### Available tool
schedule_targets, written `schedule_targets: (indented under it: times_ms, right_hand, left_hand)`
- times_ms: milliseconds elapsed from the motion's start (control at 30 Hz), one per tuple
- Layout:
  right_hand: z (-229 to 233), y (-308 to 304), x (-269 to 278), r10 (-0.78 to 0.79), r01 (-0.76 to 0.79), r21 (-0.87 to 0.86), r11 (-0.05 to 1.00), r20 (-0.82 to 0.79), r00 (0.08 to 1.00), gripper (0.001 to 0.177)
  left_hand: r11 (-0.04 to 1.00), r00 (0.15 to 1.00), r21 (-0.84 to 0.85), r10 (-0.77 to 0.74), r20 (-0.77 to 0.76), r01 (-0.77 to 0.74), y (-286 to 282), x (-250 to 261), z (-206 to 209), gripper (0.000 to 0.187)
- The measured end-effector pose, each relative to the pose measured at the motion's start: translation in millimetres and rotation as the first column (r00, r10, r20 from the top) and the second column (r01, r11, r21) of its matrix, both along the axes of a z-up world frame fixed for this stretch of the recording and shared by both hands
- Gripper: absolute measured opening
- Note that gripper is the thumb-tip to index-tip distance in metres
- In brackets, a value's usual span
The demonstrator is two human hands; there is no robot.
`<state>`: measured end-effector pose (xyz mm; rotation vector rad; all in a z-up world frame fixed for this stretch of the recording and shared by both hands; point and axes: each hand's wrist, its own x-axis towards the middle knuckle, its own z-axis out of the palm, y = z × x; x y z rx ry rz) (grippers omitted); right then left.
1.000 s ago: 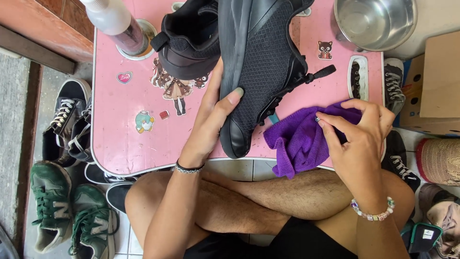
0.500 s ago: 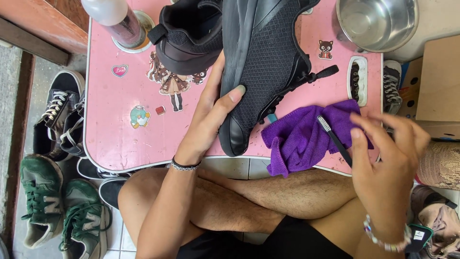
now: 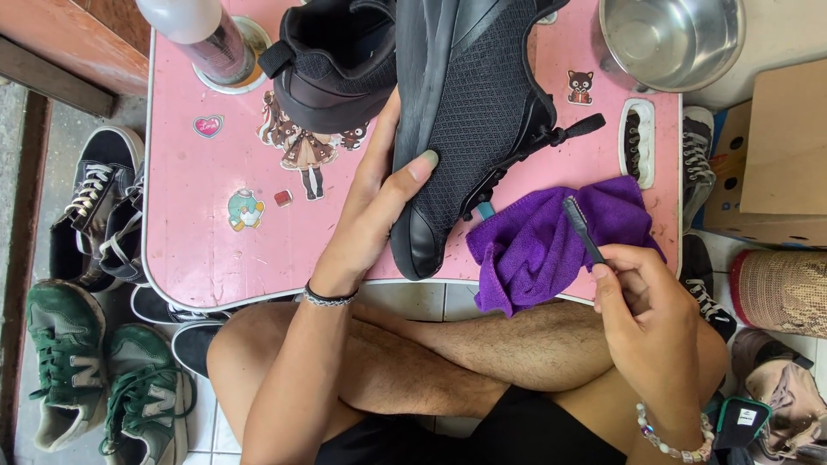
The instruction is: Cleaning the upper and midsole of a black sneaker using a small brush and a purple cloth.
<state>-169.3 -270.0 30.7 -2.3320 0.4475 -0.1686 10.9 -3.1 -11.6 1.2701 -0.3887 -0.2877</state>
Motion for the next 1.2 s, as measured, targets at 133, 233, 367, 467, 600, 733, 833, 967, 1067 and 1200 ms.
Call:
schedule_targets:
  times_ms: [133,233,367,467,600,733,833,967,1067,1200]
  right_hand:
    - [-7,-2,0,-0.013,0.033,0.298,0.954,-0.068,0.998,0.023]
    - [-1,5,2,0.016,-0.001,0.255,0.967,-0.057,0.998,0.024]
    - [6,16,5,0.016,-0.005,0.149,0.989,-0.069,0.997,0.024]
    - [6,20,4,0.025,-0.013,0.161,0.987,-0.074,0.997,0.025]
    - [13,31,6,0.059,-0.054,-0.213,0.976,0.018,0.998,0.034]
    - [-9,28,0,0.119,-0.094,-0.391,0.915,0.041,0.992,0.036]
    - [-10,30,-5,0.113,-0.098,-0.398,0.912,0.014,0.993,0.036]
    - [-13,25,-11,0.13,-0.103,-0.415,0.904,0.037,0.991,0.035]
    - [-13,21,-20,0.145,-0.116,-0.416,0.902,0.04,0.989,0.037]
    - [-12,13,-40,0.115,-0.113,-0.42,0.9,-0.02,0.993,0.039]
  left_hand:
    - [0.999,0.999,0.027,0.028,0.034,-0.029,0,0,-2,0.077]
    - [0.999,0.998,0.011,0.039,0.043,-0.04,-1,-1,-1,0.075]
    - [0.997,0.998,-0.074,0.008,-0.062,-0.012,-1,-4,-2,0.077]
    - [0.937,0.923,-0.35,-0.127,-0.363,-0.009,-6,-13,-13,0.086]
    - [0.853,0.802,-0.514,-0.245,-0.544,-0.088,-30,-37,-30,0.052]
    - [0.814,0.769,-0.58,-0.366,-0.525,-0.009,-60,-55,-29,0.05]
    - [0.893,0.821,-0.45,-0.258,-0.509,0.001,-70,-48,-19,0.084]
    - [0.811,0.787,-0.583,-0.327,-0.523,-0.051,-61,-46,-26,0.063]
    - [0.869,0.785,-0.492,-0.268,-0.559,-0.054,-59,-45,-28,0.05]
    - [0.905,0.827,-0.425,-0.242,-0.507,0.005,-62,-44,-13,0.078]
